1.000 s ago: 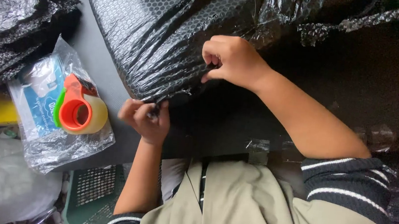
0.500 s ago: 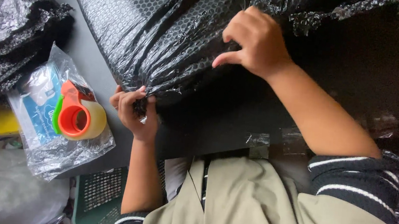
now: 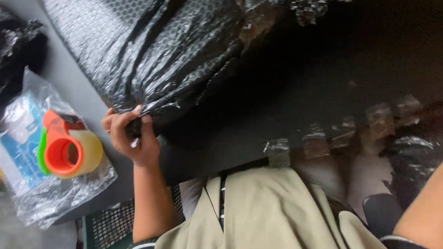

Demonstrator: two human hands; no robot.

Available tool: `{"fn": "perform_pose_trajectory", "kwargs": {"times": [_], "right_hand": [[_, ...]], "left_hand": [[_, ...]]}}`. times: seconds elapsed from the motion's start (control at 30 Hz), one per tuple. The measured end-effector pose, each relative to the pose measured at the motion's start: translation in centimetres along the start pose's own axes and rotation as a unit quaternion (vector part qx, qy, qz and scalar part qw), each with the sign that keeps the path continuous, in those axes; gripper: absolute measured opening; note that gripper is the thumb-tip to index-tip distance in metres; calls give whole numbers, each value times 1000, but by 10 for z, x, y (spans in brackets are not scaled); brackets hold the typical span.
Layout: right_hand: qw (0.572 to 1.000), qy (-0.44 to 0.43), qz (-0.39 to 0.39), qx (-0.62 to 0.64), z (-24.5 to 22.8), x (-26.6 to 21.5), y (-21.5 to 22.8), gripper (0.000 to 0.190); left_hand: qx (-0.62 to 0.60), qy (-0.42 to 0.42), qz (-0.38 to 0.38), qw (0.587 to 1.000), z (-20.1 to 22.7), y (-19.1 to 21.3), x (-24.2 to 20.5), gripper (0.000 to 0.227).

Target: Wrapping a large object in black bubble wrap, securing it with tape, and cleaning the surface with a brush.

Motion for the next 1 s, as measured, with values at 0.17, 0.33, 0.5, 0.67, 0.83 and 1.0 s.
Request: {"fn": "perform_pose_trajectory", "kwargs": {"times": [0.17, 0.33, 0.5, 0.67, 0.83, 1.0], "right_hand": [[936, -242, -171, 190, 106, -60, 28, 75], [862, -363, -181, 304, 99, -81, 32, 91], [754, -492, -175, 399, 50, -98, -4, 57], [783, -453, -73, 419, 71, -96, -16, 15], [931, -280, -5, 235, 25, -87, 8, 11], [913, 255, -20, -319, -118, -92, 20, 9]], "left_hand": [[10, -17, 20, 1000, -7, 0, -6, 14], [0, -28, 27, 999, -10, -2, -7, 14], [7, -29, 31, 999, -9, -3, -5, 16], [10, -46, 32, 998, -10, -2, -6, 14], [14, -33, 25, 999, -4, -2, -4, 13], [12, -12, 26, 1000, -5, -2, -5, 13]]}}
Point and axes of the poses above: each hand's wrist, its own x-axis towards the middle knuckle, its own y-axis out of the back of the hand, z = x × y, the point moved 1 cm from there along x, towards the middle knuckle, and after that the axes turned 2 degrees about z, right-handed, at the moved point
